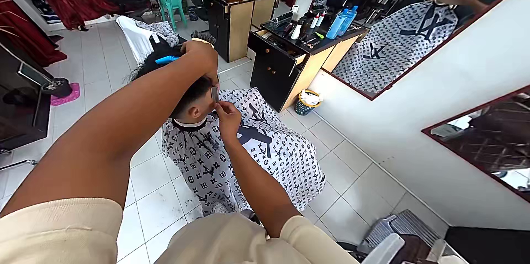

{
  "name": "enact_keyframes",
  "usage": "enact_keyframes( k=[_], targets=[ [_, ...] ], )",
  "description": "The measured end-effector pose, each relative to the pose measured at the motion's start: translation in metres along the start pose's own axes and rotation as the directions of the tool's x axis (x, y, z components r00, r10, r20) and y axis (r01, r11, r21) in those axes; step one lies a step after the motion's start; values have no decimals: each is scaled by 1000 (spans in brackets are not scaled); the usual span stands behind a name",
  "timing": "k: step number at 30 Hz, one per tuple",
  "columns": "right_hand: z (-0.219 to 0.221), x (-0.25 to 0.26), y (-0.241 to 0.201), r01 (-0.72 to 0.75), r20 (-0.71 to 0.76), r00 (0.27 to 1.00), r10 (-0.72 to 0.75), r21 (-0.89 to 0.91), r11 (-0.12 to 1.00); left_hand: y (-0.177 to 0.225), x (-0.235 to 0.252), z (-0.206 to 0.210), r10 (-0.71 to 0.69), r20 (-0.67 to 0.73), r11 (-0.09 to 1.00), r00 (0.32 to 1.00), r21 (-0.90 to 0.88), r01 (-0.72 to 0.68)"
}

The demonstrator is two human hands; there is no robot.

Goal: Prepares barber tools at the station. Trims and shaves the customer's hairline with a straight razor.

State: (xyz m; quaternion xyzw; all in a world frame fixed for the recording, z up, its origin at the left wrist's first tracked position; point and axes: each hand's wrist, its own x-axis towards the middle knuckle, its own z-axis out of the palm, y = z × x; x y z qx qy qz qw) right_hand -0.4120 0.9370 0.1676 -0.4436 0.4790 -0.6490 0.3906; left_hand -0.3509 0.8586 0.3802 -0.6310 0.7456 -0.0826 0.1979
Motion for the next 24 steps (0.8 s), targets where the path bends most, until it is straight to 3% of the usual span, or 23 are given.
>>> enact_keyframes(
  k=[9, 14, 19, 24],
  targets=[
    [1, 1, -3, 14, 18, 1000, -14, 19, 1000, -1, 0, 0, 15, 6, 1000, 1000, -8, -15],
    [-1, -3, 1, 43, 39, 998, -40, -63, 997, -3, 3, 0, 25, 16, 1000, 1000, 16, -26],
    [8, 8, 8, 51, -44, 998, -48, 67, 996, -4, 5, -1, 41, 16, 999, 999, -2, -41],
    [2, -5, 0, 103, 25, 994, -102, -54, 993, -5, 5, -1, 38, 11, 999, 999, -3, -38]
  ],
)
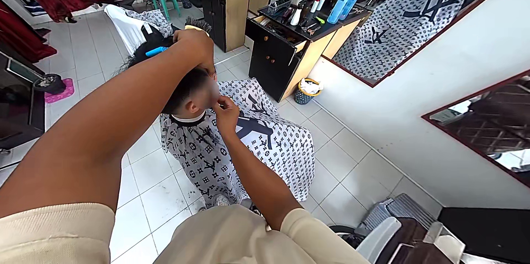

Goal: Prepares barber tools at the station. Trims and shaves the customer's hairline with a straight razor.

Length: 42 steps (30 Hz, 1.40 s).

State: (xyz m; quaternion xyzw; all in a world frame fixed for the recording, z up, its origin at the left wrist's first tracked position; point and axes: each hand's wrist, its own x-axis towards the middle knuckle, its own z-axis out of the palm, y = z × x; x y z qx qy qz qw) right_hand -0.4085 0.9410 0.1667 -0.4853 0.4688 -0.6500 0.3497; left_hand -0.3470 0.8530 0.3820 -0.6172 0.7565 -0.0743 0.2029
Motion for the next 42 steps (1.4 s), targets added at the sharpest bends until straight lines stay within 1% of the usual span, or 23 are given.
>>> enact_keyframes(
  k=[3, 7, 10, 12, 15, 17, 23, 27, 29, 33, 38, 42],
  targets=[
    [-3, -5, -6, 9, 14, 1000, -9, -32, 999, -1, -2, -1, 10, -5, 1000, 1000, -25, -10],
    [-1, -8, -7, -23, -43, 999, 25, 41, 999, -2, 0, 2, 33, 12, 999, 999, 22, -34],
    [4, -13, -5, -55, -53, 997, 59, 74, 996, 0, 2, 4, 39, 45, 996, 998, 80, -42],
    [7, -13, -1, -49, -61, 997, 54, 84, 995, 3, 3, 5, 32, 48, 994, 998, 99, -37],
    [15, -5, 14, -7, -123, 992, 26, 153, 988, 3, 3, 5, 32, 41, 994, 999, 104, -36],
    [15, -2, 14, -14, -125, 992, 34, 161, 987, 3, 3, 4, 28, 37, 994, 999, 102, -32],
    [16, -1, 12, -19, -122, 992, 37, 146, 989, 3, 2, 4, 32, 26, 996, 999, 82, -34],
    [10, -9, 7, 13, -61, 998, -10, 55, 998, 2, 1, 3, 33, 26, 996, 999, 76, -35],
    [14, -4, 15, 40, -102, 994, -34, 64, 997, 1, 1, 3, 31, 29, 997, 999, 69, -33],
    [15, -2, 12, 14, -114, 993, -3, 90, 996, 2, -1, 3, 32, 13, 998, 999, 63, -32],
    [15, -3, 13, 32, -105, 994, -25, 64, 997, 1, -1, 1, 41, 18, 996, 999, 74, -43],
    [1, -9, -5, -16, -70, 997, 18, 30, 999, 0, 1, -1, 38, 6, 999, 999, 38, -38]
  ],
)
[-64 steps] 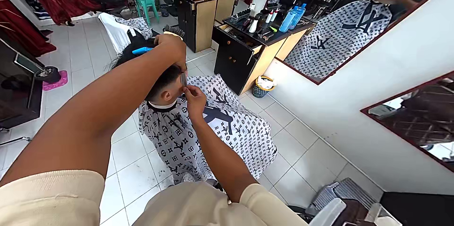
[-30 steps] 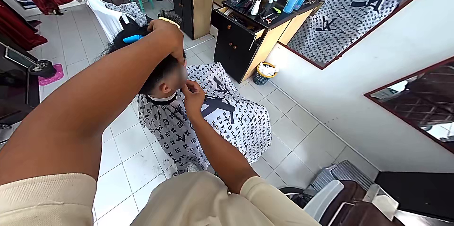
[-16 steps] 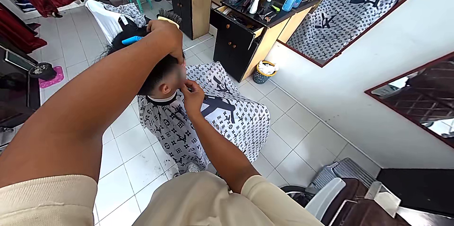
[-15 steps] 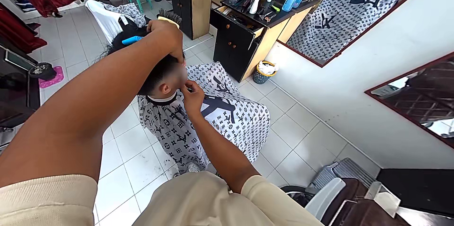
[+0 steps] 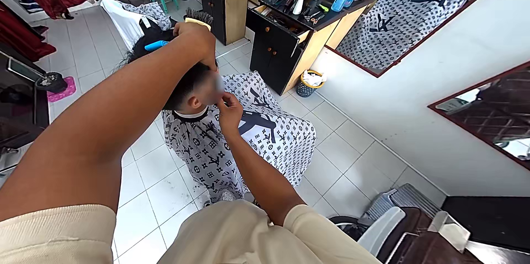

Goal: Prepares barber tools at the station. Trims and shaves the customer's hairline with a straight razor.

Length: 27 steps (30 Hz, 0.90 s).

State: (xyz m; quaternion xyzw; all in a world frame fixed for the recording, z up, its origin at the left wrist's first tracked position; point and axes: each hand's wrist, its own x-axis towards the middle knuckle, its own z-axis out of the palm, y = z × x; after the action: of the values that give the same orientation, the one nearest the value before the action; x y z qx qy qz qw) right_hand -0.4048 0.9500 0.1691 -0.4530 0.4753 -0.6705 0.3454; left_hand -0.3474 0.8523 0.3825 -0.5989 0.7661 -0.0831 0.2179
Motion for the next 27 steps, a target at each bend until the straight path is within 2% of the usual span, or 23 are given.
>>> enact_keyframes(
  k=[2, 3, 5, 6, 7, 8, 9, 10, 11, 13, 16, 17, 18, 19, 20, 21, 22, 23, 24, 25, 27],
  targets=[
    [-10, -2, 6, 36, -30, 999, -34, 64, 997, -6, -9, 3, 67, -140, 991, 988, -109, -83],
    [-16, -1, 11, 50, -51, 998, -44, 128, 991, -9, -19, 7, 122, -295, 968, 948, -177, -180],
    [-33, 7, 11, 44, -75, 997, -28, 220, 974, -8, -46, 12, 194, -642, 848, 742, -271, -456],
    [-41, 8, 7, 23, -64, 998, -10, 209, 978, -2, -64, 23, 193, -732, 743, 654, -326, -584],
    [-49, 8, 1, 5, -43, 999, 2, 159, 987, 6, -79, 40, 210, -745, 596, 632, -415, -688],
    [-57, 7, -4, -6, -9, 1000, 7, 92, 996, 15, -88, 61, 290, -709, 408, 643, -516, -753],
    [-63, 4, -9, 2, 24, 1000, -3, 34, 999, 23, -91, 81, 400, -655, 216, 641, -612, -761],
    [-69, 0, -13, 32, 35, 999, -33, 24, 999, 31, -93, 98, 466, -632, 59, 619, -676, -734],
    [-72, -6, -17, 81, 17, 996, -82, 68, 994, 37, -92, 110, 460, -641, -39, 615, -707, -707],
    [-80, -13, -23, 151, -71, 988, -137, 255, 955, 48, -85, 128, 260, -721, -225, 642, -692, -686],
    [-102, -16, -37, 79, -87, 995, -44, 447, 891, 58, -68, 141, -71, -685, -477, 725, -615, -628],
    [-112, -16, -41, 38, -59, 998, -13, 448, 893, 61, -63, 145, -107, -627, -514, 771, -629, -583],
    [-124, -16, -44, 6, -27, 1000, 6, 429, 903, 63, -60, 149, -87, -560, -510, 824, -686, -519],
    [-135, -15, -45, -10, -6, 1000, 14, 395, 918, 64, -59, 152, -26, -498, -458, 867, -765, -453],
    [-145, -12, -46, 0, -2, 1000, 0, 355, 935, 66, -60, 156, 15, -479, -370, 878, -818, -440],
    [-154, -7, -46, 33, -14, 999, -30, 286, 958, 69, -61, 161, 1, -521, -265, 854, -823, -502],
    [-162, -1, -44, 79, -31, 997, -74, 218, 973, 72, -61, 165, -49, -596, -174, 801, -785, -595],
    [-169, 8, -42, 118, -32, 993, -114, 194, 974, 74, -61, 168, -111, -647, -134, 754, -742, -657],
    [-174, 20, -41, 137, -14, 990, -137, 222, 965, 75, -60, 167, -162, -635, -172, 755, -735, -656],
    [-177, 32, -42, 128, 18, 990, -139, 281, 951, 75, -61, 162, -161, -564, -283, 810, -760, -585],
    [-182, 55, -46, 57, 136, 984, -119, 390, 919, 75, -65, 155, -58, -415, -497, 908, -777, -387]
  ],
)
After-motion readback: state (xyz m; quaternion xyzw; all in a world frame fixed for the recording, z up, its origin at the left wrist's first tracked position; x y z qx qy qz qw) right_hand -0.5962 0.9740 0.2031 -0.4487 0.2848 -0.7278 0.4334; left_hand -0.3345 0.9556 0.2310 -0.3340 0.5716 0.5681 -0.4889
